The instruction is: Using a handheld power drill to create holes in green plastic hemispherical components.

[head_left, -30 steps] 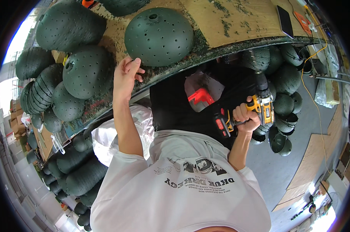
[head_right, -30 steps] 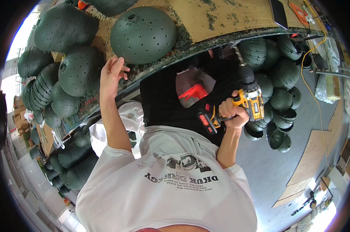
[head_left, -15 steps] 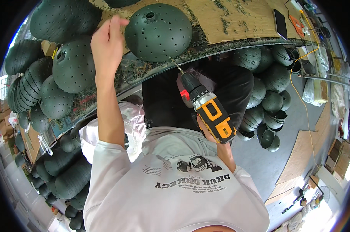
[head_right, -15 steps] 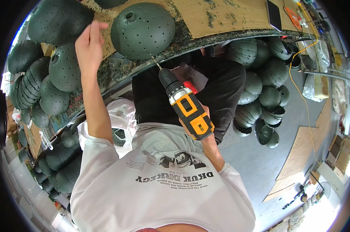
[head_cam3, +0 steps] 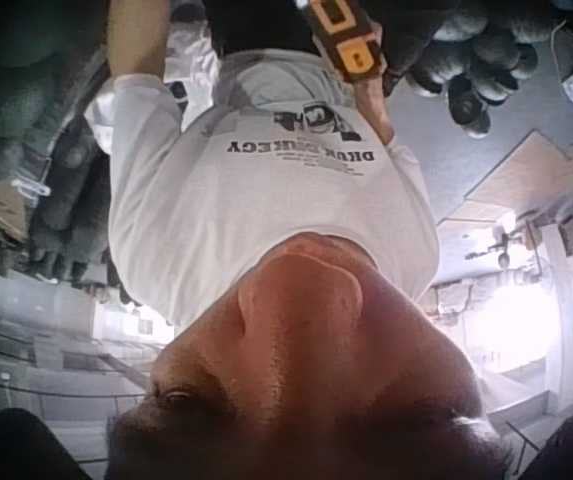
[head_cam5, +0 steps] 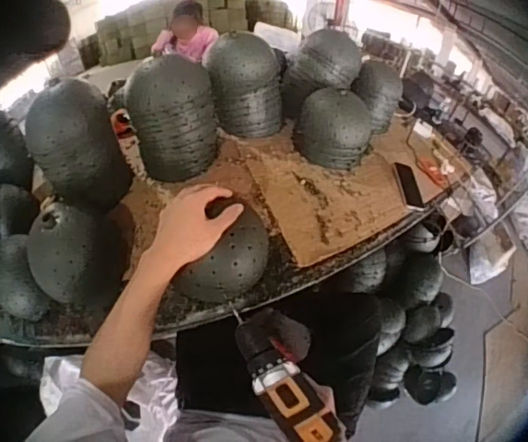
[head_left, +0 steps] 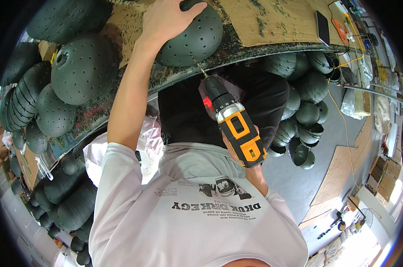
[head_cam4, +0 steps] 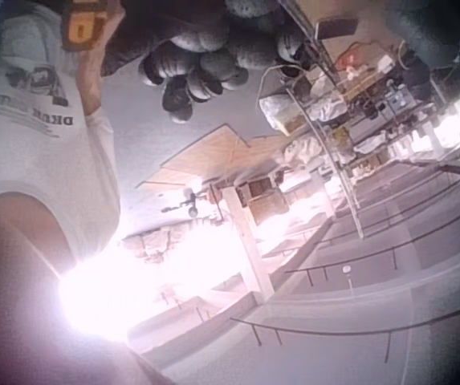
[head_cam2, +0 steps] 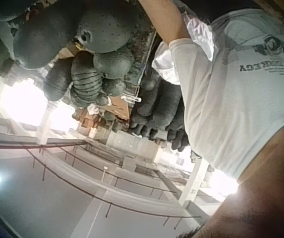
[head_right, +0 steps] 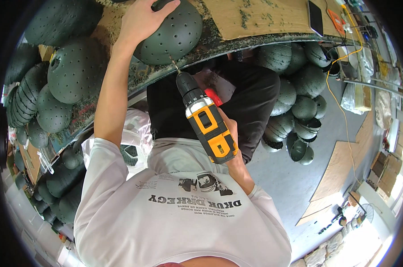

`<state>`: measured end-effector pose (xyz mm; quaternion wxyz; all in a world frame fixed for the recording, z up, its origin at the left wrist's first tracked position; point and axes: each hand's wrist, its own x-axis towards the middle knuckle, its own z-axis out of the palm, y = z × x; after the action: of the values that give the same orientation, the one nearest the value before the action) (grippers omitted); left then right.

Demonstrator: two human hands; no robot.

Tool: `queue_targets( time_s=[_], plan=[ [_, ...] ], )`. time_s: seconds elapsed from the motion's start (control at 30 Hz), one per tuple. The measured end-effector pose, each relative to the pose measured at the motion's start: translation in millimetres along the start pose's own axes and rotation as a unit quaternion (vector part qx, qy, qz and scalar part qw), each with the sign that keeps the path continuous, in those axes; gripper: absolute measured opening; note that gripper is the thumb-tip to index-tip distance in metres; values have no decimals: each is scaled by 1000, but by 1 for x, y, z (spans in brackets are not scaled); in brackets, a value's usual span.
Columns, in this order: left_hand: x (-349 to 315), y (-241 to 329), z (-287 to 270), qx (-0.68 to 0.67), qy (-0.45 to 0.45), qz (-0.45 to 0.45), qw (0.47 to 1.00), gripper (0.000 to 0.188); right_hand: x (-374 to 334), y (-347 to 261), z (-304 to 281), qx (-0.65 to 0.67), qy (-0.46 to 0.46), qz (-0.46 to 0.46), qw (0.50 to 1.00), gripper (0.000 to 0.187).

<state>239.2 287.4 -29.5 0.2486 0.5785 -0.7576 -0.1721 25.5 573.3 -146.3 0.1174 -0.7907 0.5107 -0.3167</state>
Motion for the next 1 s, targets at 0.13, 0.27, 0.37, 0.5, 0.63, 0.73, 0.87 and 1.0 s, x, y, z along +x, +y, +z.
queue_targets(
  time_s=[0.13,0.27,0.37,0.5,0.63,0.73,0.87,1.0],
  plan=[
    [1,-1,3,23,22,11,999,50,19,-14,-6,92,52,50,993,33],
    [0,0,4,26,21,16,999,49,27,-24,-10,148,83,85,982,33],
    [1,1,3,25,18,21,999,47,33,-28,-16,268,40,209,940,33],
    [1,3,4,33,33,25,999,45,37,-30,-24,293,-4,260,920,28],
    [2,-2,4,3,19,20,1000,42,45,-34,-32,236,-50,261,935,23],
    [2,-10,6,37,45,36,998,41,45,-32,-33,292,-63,283,912,24],
    [-2,3,14,55,66,44,995,43,52,-20,-13,311,-39,307,898,30],
    [-4,-2,10,9,30,5,999,44,79,-17,-12,274,-50,192,941,14]
  ],
)
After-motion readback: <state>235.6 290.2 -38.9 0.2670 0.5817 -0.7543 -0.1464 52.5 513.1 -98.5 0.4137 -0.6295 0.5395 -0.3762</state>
